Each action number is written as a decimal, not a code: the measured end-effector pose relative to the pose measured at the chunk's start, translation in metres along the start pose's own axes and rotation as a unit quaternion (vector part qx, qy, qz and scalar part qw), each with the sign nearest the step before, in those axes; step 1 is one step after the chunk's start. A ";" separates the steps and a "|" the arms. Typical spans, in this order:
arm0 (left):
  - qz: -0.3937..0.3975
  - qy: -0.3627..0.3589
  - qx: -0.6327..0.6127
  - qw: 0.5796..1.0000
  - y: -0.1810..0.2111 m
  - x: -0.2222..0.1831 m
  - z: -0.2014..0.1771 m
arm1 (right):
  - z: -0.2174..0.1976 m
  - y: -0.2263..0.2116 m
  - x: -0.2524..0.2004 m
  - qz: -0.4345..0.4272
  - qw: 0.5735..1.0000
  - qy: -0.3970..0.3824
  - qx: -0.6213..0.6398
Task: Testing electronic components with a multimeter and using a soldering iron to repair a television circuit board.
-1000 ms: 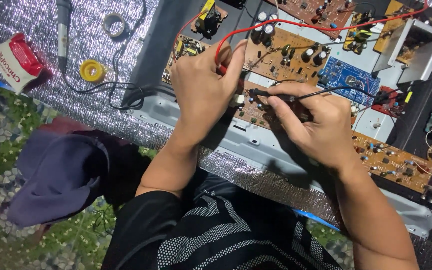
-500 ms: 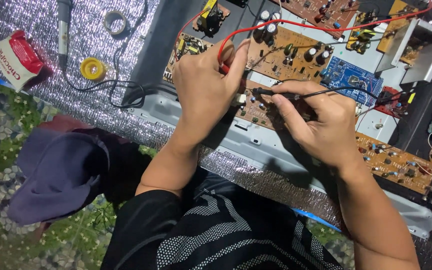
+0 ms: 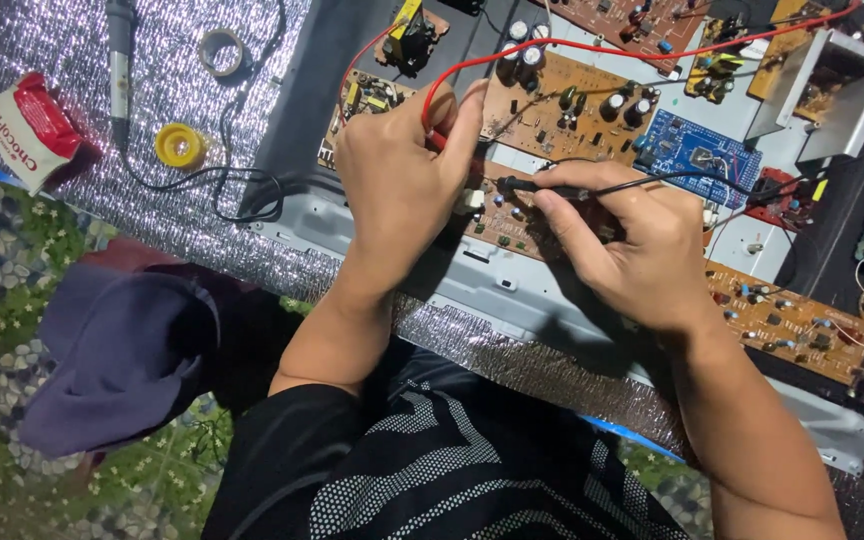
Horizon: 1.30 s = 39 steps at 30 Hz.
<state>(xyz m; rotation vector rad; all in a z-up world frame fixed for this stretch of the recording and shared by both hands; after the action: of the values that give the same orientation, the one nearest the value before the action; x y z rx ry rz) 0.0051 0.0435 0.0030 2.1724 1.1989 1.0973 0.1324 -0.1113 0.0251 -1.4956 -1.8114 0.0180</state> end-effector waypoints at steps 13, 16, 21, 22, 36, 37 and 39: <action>0.001 -0.008 0.004 1.000 -0.002 0.000 0.001 | 0.000 -0.002 0.001 0.010 1.000 0.009 0.012; -0.001 -0.014 -0.003 1.000 -0.001 0.000 0.000 | 0.001 -0.002 0.000 0.010 1.000 0.007 0.002; -0.012 -0.017 -0.003 1.000 0.000 0.000 -0.001 | 0.001 -0.003 0.001 0.012 1.000 0.006 0.009; -0.012 -0.017 -0.003 1.000 0.001 0.000 -0.002 | 0.000 -0.002 0.001 0.012 1.000 0.006 0.009; -0.052 -0.038 -0.170 0.983 0.015 0.010 -0.033 | -0.026 -0.006 -0.001 -0.018 0.999 0.023 -0.036; -0.053 -0.033 -0.167 0.984 0.012 0.010 -0.031 | -0.028 -0.008 -0.002 -0.023 0.999 0.022 -0.033; -0.037 -0.003 -0.130 0.991 0.008 0.011 -0.029 | -0.033 -0.007 -0.005 0.029 0.998 0.026 -0.042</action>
<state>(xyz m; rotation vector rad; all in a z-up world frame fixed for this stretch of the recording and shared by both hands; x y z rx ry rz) -0.0105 0.0478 0.0302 1.9183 1.0598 1.1439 0.1454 -0.1323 0.0490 -1.5927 -1.7457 -0.0679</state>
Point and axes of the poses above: each hand's wrist, its own x-axis towards the middle knuckle, its own z-axis out of the palm, y = z × x, the point moved 3 cm from there along x, towards the middle knuckle, and after that the axes turned 15 degrees about -z, right-handed, at the moved point
